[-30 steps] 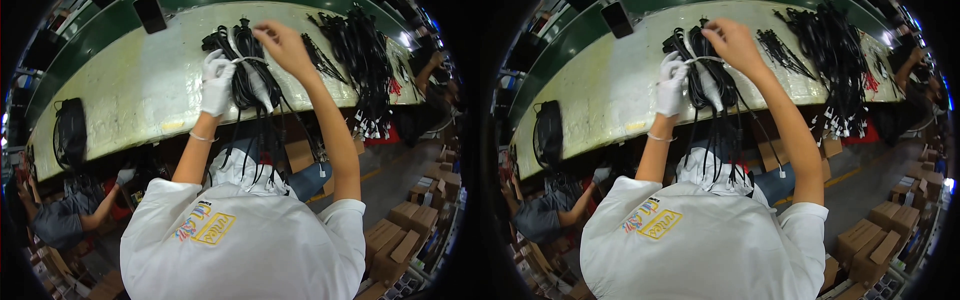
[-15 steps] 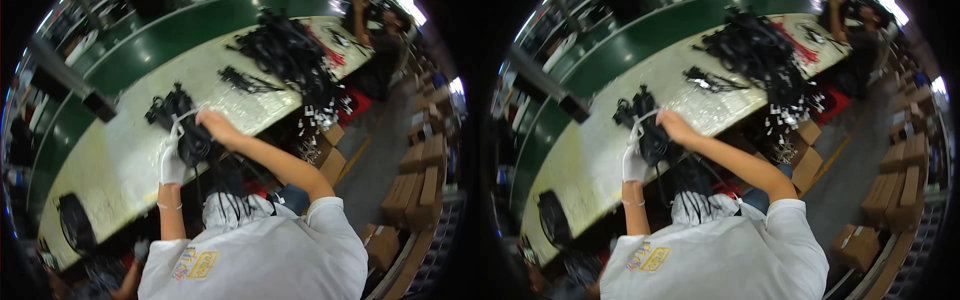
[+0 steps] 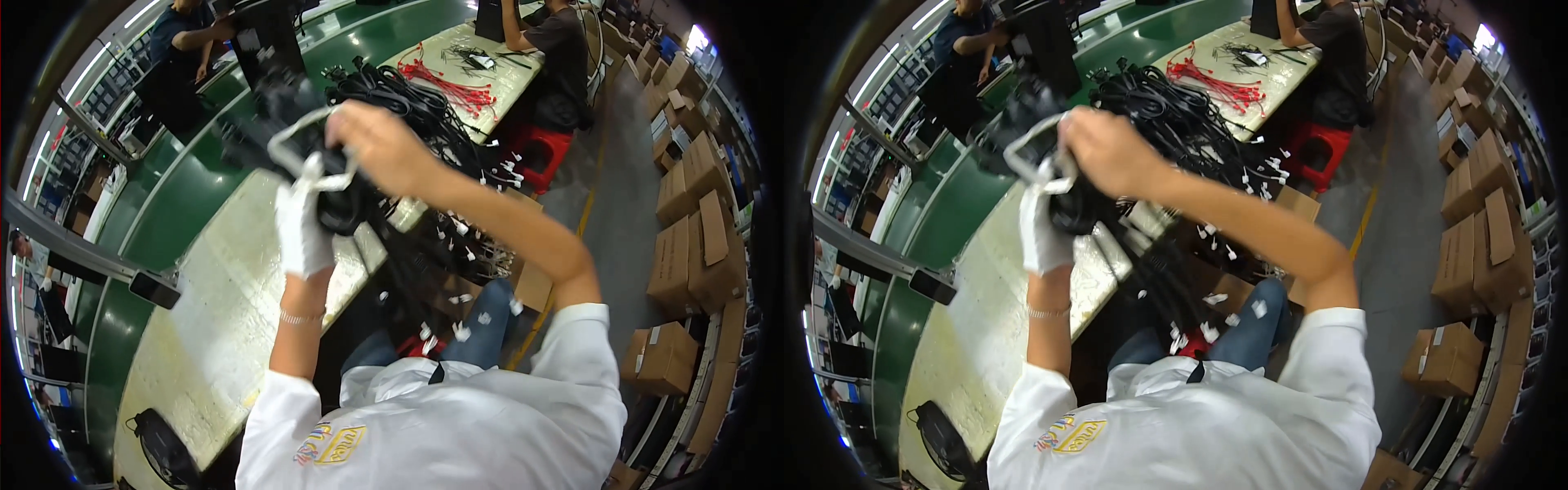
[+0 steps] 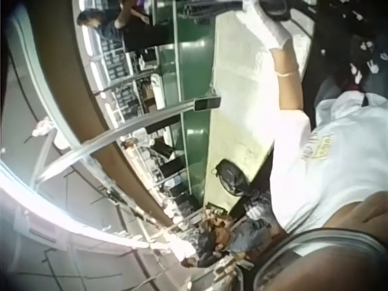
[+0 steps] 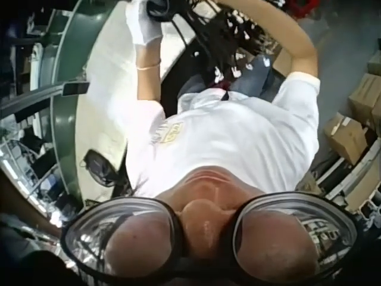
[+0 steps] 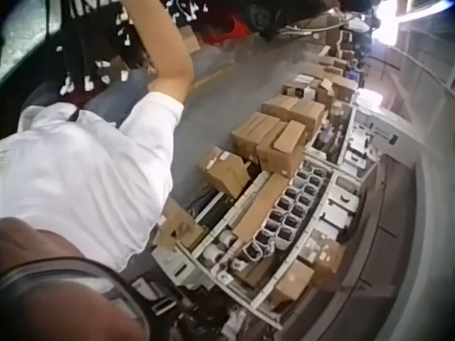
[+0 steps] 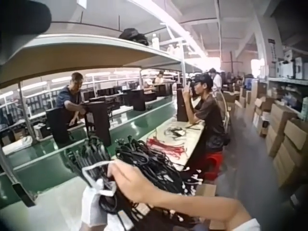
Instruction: Assembling electronic components and bundling wire harnesses at a production station.
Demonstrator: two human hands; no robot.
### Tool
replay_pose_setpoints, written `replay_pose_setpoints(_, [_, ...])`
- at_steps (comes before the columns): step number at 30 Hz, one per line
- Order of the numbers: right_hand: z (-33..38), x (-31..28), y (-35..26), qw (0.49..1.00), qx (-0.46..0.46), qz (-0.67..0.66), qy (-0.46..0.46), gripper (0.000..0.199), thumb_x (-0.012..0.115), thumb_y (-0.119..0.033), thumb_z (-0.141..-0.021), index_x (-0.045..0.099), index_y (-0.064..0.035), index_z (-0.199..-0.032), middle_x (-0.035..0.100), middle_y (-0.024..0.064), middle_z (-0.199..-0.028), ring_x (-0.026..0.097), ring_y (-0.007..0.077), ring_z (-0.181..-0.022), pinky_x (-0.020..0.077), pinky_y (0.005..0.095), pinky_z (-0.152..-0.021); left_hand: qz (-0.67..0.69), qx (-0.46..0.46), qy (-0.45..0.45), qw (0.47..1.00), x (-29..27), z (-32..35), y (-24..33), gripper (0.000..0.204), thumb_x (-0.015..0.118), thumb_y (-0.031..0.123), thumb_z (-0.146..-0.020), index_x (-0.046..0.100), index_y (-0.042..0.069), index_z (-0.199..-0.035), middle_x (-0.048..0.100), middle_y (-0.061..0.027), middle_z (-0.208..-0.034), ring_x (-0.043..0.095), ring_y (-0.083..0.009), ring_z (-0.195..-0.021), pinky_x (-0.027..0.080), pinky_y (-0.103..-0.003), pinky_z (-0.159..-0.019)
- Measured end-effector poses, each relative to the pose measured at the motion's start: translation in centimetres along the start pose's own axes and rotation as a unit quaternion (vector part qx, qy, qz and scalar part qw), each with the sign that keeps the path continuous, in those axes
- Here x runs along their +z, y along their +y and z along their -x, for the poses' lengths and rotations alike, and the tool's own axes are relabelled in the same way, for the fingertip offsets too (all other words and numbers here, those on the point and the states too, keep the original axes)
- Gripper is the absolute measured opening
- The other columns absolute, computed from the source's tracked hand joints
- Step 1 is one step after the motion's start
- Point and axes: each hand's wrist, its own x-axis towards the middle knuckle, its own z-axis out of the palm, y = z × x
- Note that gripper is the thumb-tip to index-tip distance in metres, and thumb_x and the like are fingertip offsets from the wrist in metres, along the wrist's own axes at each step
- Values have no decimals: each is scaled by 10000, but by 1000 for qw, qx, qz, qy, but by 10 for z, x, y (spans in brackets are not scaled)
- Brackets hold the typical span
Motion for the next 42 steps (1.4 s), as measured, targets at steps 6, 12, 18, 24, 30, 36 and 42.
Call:
replay_pose_setpoints(6, [-74,-139,57,981,-32,190,-15,316,423,-282,-1010,572,-13,-935,571,69,-904,521,164,-883,399,270,-855,-42,1,17,999,103,-118,-72,880,805,281,-760,267,-177,-1285,586,-143,-1067,550,-168,-940,455,-269,-827])
replay_pose_setpoints(12, [-116,-186,203,973,105,198,-52,356,416,-290,-993,595,-30,-1158,637,113,-1108,570,227,-1042,426,341,-916,-184,-36,-15,982,117,-162,-150,725,665,330,-846,321,-80,-1334,515,-224,-1244,485,-267,-1167,405,-366,-965])
replay_pose_setpoints(18, [-110,-150,267,965,40,245,90,302,433,-268,-952,614,-32,-898,644,201,-893,606,397,-881,462,466,-769,-535,351,-63,766,69,-187,-162,522,595,97,-765,453,-7,-1257,318,-261,-1421,301,-403,-1340,264,-450,-1122])
replay_pose_setpoints(24, [-149,-187,239,939,-65,267,208,212,508,-218,-935,611,-35,-959,667,116,-841,619,204,-777,474,357,-721,-655,388,-208,614,100,-223,-178,488,489,411,-914,538,102,-1289,442,-169,-1401,363,-416,-1309,261,-472,-1101])
replay_pose_setpoints(30, [-160,-208,55,937,-1,170,305,175,475,-151,-967,593,-23,-954,641,151,-760,662,198,-729,496,326,-599,-812,253,-237,470,106,-227,-175,554,363,571,-926,591,210,-1280,611,-105,-1231,398,-409,-1292,251,-449,-1112])
replay_pose_setpoints(36, [-127,-268,7,732,-348,405,422,207,473,-170,-967,559,19,-972,596,287,-818,579,476,-783,459,456,-611,-862,229,-160,423,122,-250,-203,556,346,592,-890,667,245,-1183,606,-91,-1260,417,-375,-1287,238,-469,-1092])
replay_pose_setpoints(42, [74,-271,55,754,-106,583,285,163,525,-154,-937,586,-4,-941,615,182,-742,582,354,-616,450,351,-557,-880,129,-198,413,138,-274,-213,647,292,667,-867,600,273,-1278,544,-75,-1354,457,-298,-1288,231,-434,-1100])
